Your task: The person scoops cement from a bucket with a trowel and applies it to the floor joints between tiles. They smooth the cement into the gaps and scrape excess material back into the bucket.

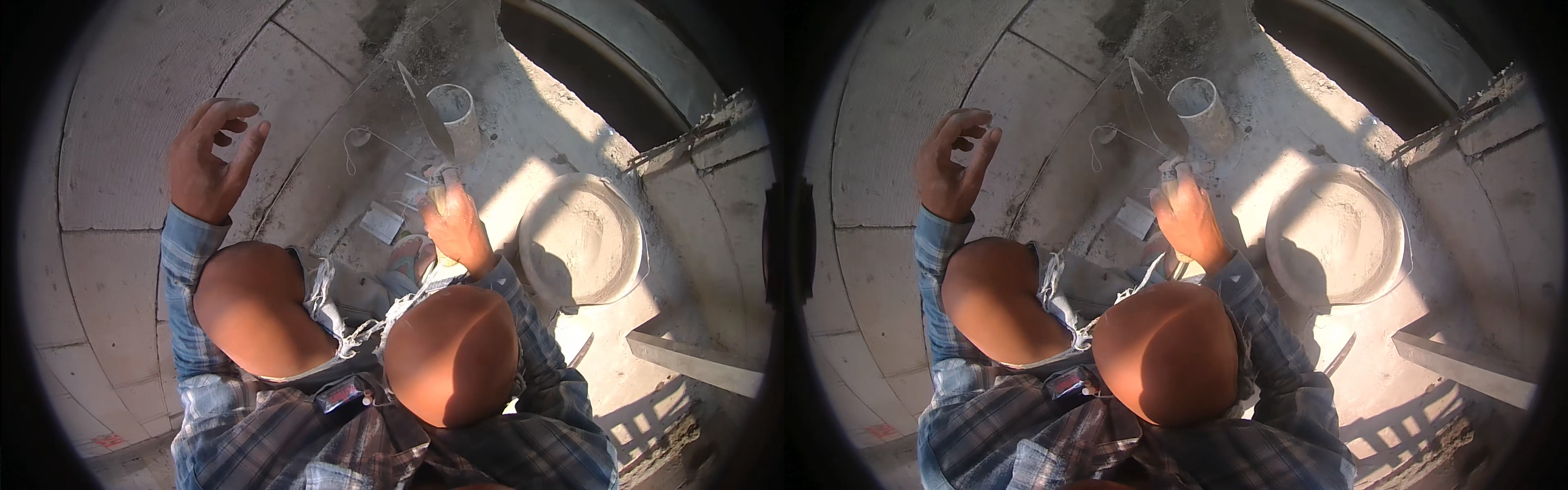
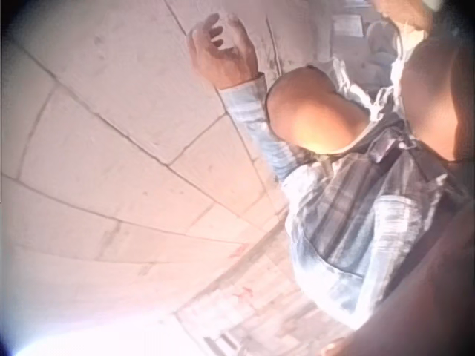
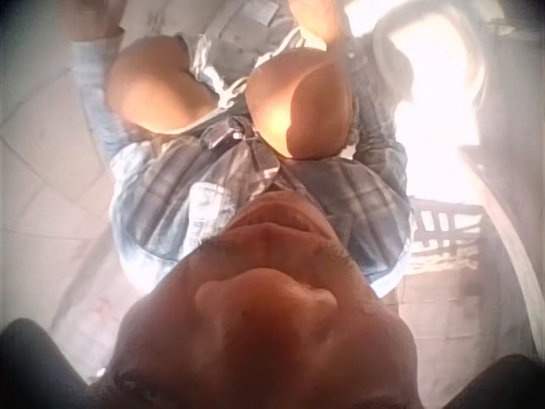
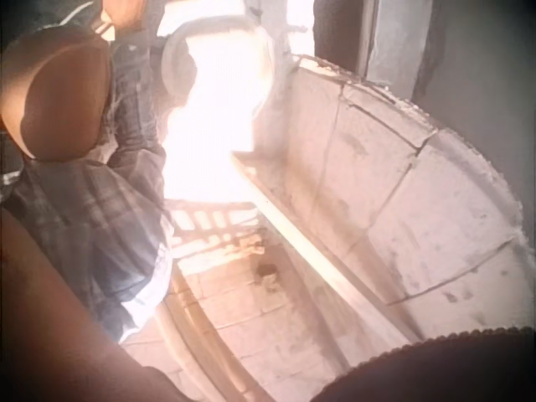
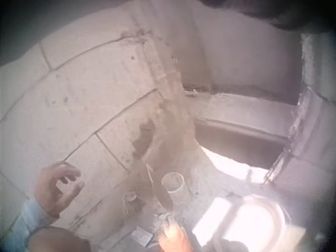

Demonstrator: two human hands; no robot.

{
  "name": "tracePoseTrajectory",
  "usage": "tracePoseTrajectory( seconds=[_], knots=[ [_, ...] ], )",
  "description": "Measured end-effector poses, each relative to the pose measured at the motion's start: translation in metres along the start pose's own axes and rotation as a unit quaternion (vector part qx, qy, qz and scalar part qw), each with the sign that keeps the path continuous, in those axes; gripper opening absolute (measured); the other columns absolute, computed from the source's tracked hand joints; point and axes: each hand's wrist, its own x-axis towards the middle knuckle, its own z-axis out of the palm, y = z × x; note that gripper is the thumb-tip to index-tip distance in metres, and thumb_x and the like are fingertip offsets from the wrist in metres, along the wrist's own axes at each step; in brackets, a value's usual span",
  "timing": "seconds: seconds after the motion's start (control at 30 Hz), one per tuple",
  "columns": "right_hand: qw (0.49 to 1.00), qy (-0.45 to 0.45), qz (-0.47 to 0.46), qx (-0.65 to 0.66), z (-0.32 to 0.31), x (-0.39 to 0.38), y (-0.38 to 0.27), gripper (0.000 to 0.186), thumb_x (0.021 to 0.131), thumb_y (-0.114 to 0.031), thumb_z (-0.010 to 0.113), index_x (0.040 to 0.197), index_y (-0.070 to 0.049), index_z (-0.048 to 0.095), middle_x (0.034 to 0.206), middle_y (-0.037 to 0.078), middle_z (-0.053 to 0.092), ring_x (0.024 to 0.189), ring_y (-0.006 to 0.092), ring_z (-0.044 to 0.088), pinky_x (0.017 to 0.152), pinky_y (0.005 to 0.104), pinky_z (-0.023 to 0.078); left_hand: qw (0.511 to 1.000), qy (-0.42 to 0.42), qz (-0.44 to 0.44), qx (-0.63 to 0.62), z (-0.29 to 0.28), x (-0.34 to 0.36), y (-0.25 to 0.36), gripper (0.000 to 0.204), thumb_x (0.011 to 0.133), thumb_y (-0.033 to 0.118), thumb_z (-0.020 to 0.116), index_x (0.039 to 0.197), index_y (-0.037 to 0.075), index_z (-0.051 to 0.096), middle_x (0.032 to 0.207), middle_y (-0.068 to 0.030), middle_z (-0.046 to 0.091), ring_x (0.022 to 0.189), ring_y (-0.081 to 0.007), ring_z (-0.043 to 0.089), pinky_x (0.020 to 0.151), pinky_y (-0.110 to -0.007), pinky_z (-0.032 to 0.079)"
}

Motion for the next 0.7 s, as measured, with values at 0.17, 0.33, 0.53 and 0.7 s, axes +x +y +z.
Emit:
tracePoseTrajectory(
  seconds=[0.17, 0.33, 0.53, 0.7],
  knots=[
    [0.991, -0.001, 0.128, 0.048, -0.074, -0.038, -0.027, 0.037, 0.088, -0.015, 0.055, 0.121, 0.002, 0.048, 0.085, 0.012, 0.06, 0.071, 0.0186, 0.061, 0.06, 0.0336, 0.05, 0.994, -0.093, -0.035, -0.051, 0.062, -0.001, -0.029, 0.029, 0.083, 0.021, 0.075, 0.107, 0.007, 0.067, 0.101, -0.0115, 0.069, 0.087, -0.0247, 0.069, 0.072, -0.037, 0.056],
    [0.936, -0.056, 0.117, 0.328, -0.082, -0.029, -0.021, 0.039, 0.093, -0.019, 0.051, 0.125, 0.001, 0.045, 0.09, 0.008, 0.057, 0.071, 0.016, 0.06, 0.062, 0.0317, 0.053, 0.991, -0.129, -0.027, -0.025, 0.096, 0.009, -0.021, 0.033, 0.081, 0.022, 0.076, 0.107, 0.006, 0.066, 0.102, -0.0127, 0.07, 0.085, -0.0245, 0.069, 0.071, -0.037, 0.057],
    [0.852, -0.006, 0.143, 0.503, 0.032, 0.088, -0.016, 0.026, 0.097, -0.026, 0.057, 0.11, -0.005, 0.046, 0.09, 0.01, 0.057, 0.078, 0.0241, 0.065, 0.071, 0.0411, 0.058, 0.978, -0.077, 0.036, -0.193, 0.017, 0.028, 0.012, 0.025, 0.086, 0.022, 0.073, 0.103, 0.003, 0.066, 0.095, -0.0111, 0.07, 0.084, -0.0204, 0.068, 0.071, -0.033, 0.055],
    [0.803, 0.024, 0.159, 0.573, 0.098, 0.152, -0.04, 0.034, 0.097, -0.025, 0.057, 0.114, 0.0, 0.04, 0.099, 0.014, 0.052, 0.089, 0.0266, 0.064, 0.078, 0.0414, 0.057, 0.963, -0.175, -0.004, -0.206, -0.025, -0.022, 0.011, 0.019, 0.085, 0.015, 0.074, 0.093, 0.001, 0.065, 0.086, -0.0101, 0.068, 0.072, -0.0172, 0.064, 0.065, -0.03, 0.051]
  ],
)
